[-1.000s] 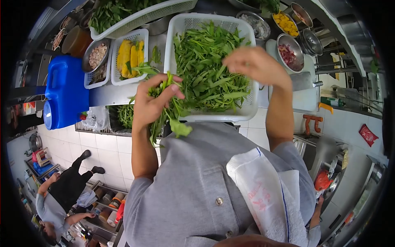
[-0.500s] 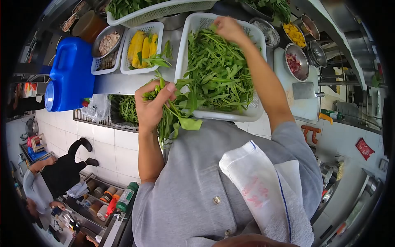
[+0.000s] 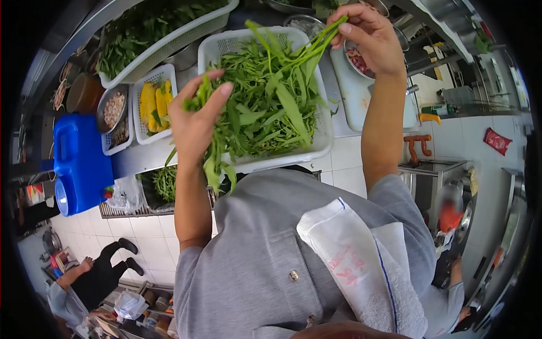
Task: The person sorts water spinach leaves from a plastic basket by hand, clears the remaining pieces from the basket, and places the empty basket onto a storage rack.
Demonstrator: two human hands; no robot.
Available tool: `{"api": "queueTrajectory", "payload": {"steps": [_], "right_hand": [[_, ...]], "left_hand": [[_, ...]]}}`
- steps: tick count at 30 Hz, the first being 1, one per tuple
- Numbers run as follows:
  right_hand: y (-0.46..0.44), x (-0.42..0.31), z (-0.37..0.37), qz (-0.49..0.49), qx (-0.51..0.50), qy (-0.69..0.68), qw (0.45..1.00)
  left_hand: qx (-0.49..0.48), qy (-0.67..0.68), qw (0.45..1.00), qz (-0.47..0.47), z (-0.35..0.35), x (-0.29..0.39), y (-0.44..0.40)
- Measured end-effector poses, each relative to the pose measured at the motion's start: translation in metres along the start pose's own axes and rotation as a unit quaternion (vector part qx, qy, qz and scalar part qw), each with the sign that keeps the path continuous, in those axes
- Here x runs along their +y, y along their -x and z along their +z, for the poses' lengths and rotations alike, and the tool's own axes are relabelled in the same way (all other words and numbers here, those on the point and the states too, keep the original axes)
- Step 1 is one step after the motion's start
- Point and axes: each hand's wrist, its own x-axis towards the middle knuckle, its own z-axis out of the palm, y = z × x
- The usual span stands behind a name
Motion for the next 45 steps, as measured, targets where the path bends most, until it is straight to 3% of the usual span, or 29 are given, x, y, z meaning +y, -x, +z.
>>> {"api": "queueTrajectory", "payload": {"steps": [2,3,5,6,9,11,13,16,18,20,22,24,26,28,34,38,42,45], "right_hand": [[0.005,0.010,-0.009,-0.061,-0.088,0.034,0.994],[0.008,0.013,-0.008,-0.037,-0.086,0.014,0.996],[0.012,0.007,0.008,-0.038,-0.088,0.045,0.994],[0.015,0.006,0.014,-0.034,-0.091,0.072,0.993],[0.024,0.004,0.013,-0.051,-0.092,0.067,0.992],[0.028,0.004,0.007,-0.073,-0.072,0.069,0.992],[0.037,0.005,-0.005,-0.161,0.008,-0.050,0.986],[0.042,0.008,-0.024,-0.152,0.043,-0.153,0.976],[0.040,0.014,-0.020,-0.102,0.082,-0.125,0.983],[0.029,0.023,-0.006,-0.031,0.006,-0.067,0.997],[0.021,0.028,0.012,-0.009,-0.006,-0.061,0.998],[0.012,0.033,0.030,0.033,-0.089,0.020,0.995],[0.008,0.033,0.059,0.041,-0.135,0.037,0.989],[0.005,0.040,0.088,0.078,-0.152,0.056,0.984],[-0.010,0.050,0.130,-0.008,-0.027,0.261,0.965],[-0.011,0.059,0.132,0.005,-0.039,0.241,0.970],[-0.010,0.058,0.137,0.022,-0.023,0.161,0.986],[-0.010,0.049,0.135,0.055,-0.045,0.155,0.985]], "left_hand": [[-0.019,0.066,0.997,-0.024,0.022,0.001,-0.014],[-0.021,0.065,0.997,-0.024,0.031,0.001,-0.013],[-0.083,0.036,0.994,0.068,0.047,0.003,-0.015],[-0.087,0.036,0.993,0.068,0.049,0.003,-0.015],[-0.033,0.080,0.996,-0.023,0.050,0.003,-0.018],[0.005,0.123,0.992,0.003,0.035,-0.006,-0.026],[0.099,0.171,0.980,0.023,0.013,-0.019,-0.037],[0.163,0.209,0.964,0.030,-0.019,-0.024,-0.040],[0.148,0.220,0.964,0.028,-0.026,-0.029,-0.040],[0.133,0.128,0.979,0.084,-0.025,-0.023,-0.037],[0.136,0.120,0.981,0.068,-0.013,-0.013,-0.028],[0.092,-0.010,0.996,0.013,-0.006,-0.007,-0.023],[0.083,0.001,0.996,-0.018,0.005,-0.011,-0.022],[0.031,0.096,0.994,-0.042,0.017,-0.010,-0.020],[-0.030,0.076,0.996,-0.029,0.018,-0.018,-0.013],[-0.038,0.061,0.994,-0.080,0.011,-0.032,-0.015],[-0.060,0.065,0.994,-0.069,0.008,-0.032,-0.018],[-0.105,0.137,0.982,-0.074,0.005,-0.026,-0.018]]}}
